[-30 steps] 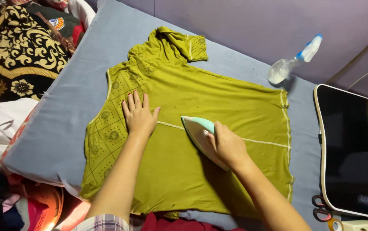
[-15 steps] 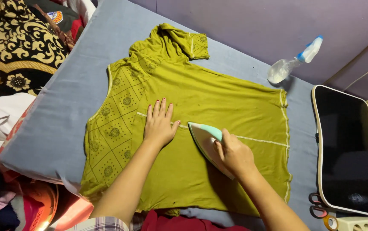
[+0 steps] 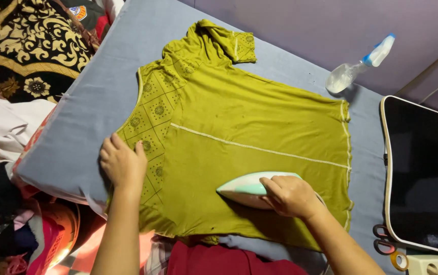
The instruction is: The person is ironing and folding a green long-sleeved shirt on a flat blue surface using a hand iron and a spray bottle.
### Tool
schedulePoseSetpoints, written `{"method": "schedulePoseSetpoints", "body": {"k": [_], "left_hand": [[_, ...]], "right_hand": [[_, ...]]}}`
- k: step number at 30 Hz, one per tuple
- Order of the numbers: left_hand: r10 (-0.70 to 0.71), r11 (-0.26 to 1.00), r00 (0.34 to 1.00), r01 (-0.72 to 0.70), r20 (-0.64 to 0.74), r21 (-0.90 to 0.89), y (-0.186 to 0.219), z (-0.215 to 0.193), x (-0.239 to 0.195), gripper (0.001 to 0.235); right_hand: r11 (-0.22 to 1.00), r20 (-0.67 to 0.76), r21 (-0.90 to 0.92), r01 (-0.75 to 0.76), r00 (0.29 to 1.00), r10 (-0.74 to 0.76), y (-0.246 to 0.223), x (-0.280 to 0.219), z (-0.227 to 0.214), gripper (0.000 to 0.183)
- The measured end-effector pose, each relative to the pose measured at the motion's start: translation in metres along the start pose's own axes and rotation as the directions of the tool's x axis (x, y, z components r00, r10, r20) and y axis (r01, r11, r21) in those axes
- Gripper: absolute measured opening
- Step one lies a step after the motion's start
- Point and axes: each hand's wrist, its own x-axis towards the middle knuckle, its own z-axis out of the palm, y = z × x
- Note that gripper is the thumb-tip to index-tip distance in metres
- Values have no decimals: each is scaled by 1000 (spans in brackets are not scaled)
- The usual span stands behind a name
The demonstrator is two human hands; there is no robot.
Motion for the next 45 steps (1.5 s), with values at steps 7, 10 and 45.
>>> {"method": "schedulePoseSetpoints", "body": {"k": [7,10,45], "left_hand": [[-207,969,975,216,79,-117,-52,-5,-35,39],[-270,945,961,277,58,-172,-58,-11,-31,37],[-304,897,948,317,90,-309,-105,-13,-61,33]], "right_hand": [[984,-135,-47,-170,977,162,-37,79,38,36],[956,-38,-48,-289,957,287,-55,117,49,39],[995,-11,99,28,1000,-27,-143,170,66,37]]}}
